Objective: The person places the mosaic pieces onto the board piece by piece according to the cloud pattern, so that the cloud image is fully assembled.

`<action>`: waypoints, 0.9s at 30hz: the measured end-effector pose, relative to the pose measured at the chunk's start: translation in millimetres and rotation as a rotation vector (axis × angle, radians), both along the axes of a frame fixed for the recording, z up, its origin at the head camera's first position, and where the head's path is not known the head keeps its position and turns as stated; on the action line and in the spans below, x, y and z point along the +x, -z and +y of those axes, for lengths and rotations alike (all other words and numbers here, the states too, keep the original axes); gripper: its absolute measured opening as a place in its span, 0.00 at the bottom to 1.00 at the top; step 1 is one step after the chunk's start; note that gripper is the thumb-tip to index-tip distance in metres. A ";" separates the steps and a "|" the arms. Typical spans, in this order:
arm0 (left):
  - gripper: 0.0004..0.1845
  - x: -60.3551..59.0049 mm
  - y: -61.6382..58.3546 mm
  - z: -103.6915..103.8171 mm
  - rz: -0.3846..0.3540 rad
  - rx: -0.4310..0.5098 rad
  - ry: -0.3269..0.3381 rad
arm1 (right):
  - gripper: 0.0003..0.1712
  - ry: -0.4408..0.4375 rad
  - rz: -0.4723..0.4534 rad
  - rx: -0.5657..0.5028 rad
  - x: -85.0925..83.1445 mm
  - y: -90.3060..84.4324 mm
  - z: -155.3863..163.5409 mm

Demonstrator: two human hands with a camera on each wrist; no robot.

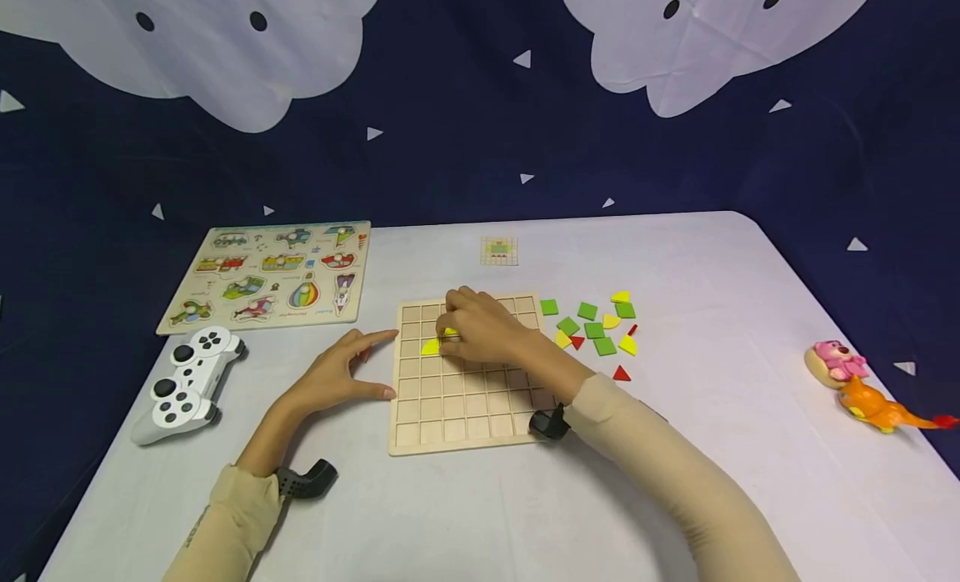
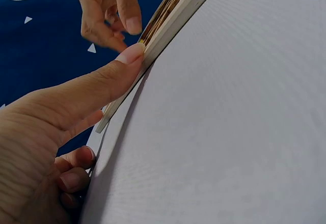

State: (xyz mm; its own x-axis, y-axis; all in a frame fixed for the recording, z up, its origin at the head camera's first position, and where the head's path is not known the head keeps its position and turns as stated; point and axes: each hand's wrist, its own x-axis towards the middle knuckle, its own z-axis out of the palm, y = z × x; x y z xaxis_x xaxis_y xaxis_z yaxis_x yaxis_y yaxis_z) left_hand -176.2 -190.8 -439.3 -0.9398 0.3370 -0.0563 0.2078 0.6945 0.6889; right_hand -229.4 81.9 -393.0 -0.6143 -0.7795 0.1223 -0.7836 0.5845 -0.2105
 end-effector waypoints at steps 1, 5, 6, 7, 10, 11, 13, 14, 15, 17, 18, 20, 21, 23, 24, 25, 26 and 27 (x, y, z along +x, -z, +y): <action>0.51 0.1 -0.2 0.3 0.002 -0.003 0.001 | 0.12 0.009 -0.001 -0.013 0.7 -1.0 3.9; 0.51 0.4 -1.6 1.6 0.001 0.000 0.002 | 0.12 0.048 0.006 -0.077 3.0 -4.9 22.5; 0.51 0.5 -1.8 1.7 0.002 -0.001 0.002 | 0.12 0.060 0.010 -0.092 3.5 -5.8 27.5; 0.51 0.6 -1.7 1.6 0.003 -0.005 0.002 | 0.12 0.073 0.015 -0.102 4.0 -6.7 32.8; 0.50 0.8 -1.3 1.2 0.006 -0.008 0.001 | 0.12 0.116 0.028 -0.120 4.8 -7.2 48.7; 0.50 0.9 -1.0 1.1 0.006 -0.006 0.001 | 0.12 0.132 0.025 -0.126 5.4 -7.7 53.9; 0.50 0.8 -0.3 0.5 0.005 -0.006 -0.002 | 0.12 0.169 0.021 -0.131 6.0 -7.6 63.9; 0.50 0.8 0.1 0.1 0.005 -0.006 -0.003 | 0.12 0.189 0.019 -0.130 6.2 -7.3 68.6; 0.50 0.7 0.6 -0.2 0.004 -0.006 -0.004 | 0.12 0.211 0.015 -0.128 6.8 -7.2 73.1; 0.50 0.6 1.4 -0.8 0.003 -0.007 -0.005 | 0.12 0.255 0.009 -0.117 8.7 -7.0 81.2; 0.50 0.6 1.7 -1.1 0.002 -0.009 -0.005 | 0.12 0.276 0.011 -0.109 9.6 -6.3 85.0; 0.50 0.5 2.0 -1.3 0.000 -0.011 -0.004 | 0.12 0.312 0.011 -0.095 12.1 -4.7 92.0; 0.50 0.4 1.8 -1.4 0.000 -0.010 -0.004 | 0.12 0.328 0.012 -0.092 13.4 -3.5 95.3; 0.51 0.2 1.7 -1.5 0.002 -0.008 -0.004 | 0.11 0.355 0.016 -0.094 15.7 -0.5 101.4; 0.51 0.0 1.6 -1.4 0.003 -0.007 -0.003 | 0.11 0.365 0.020 -0.097 17.0 0.8 104.2; 0.51 -0.3 1.6 -1.3 0.006 -0.007 -0.002 | 0.11 0.375 0.024 -0.100 18.2 2.1 106.8; 0.51 -0.5 1.7 -1.3 0.008 -0.006 -0.002 | 0.11 0.385 0.029 -0.101 19.6 3.2 109.4; 0.51 -0.7 1.8 -1.4 0.009 -0.005 -0.002 | 0.11 0.398 0.033 -0.103 21.0 4.2 112.0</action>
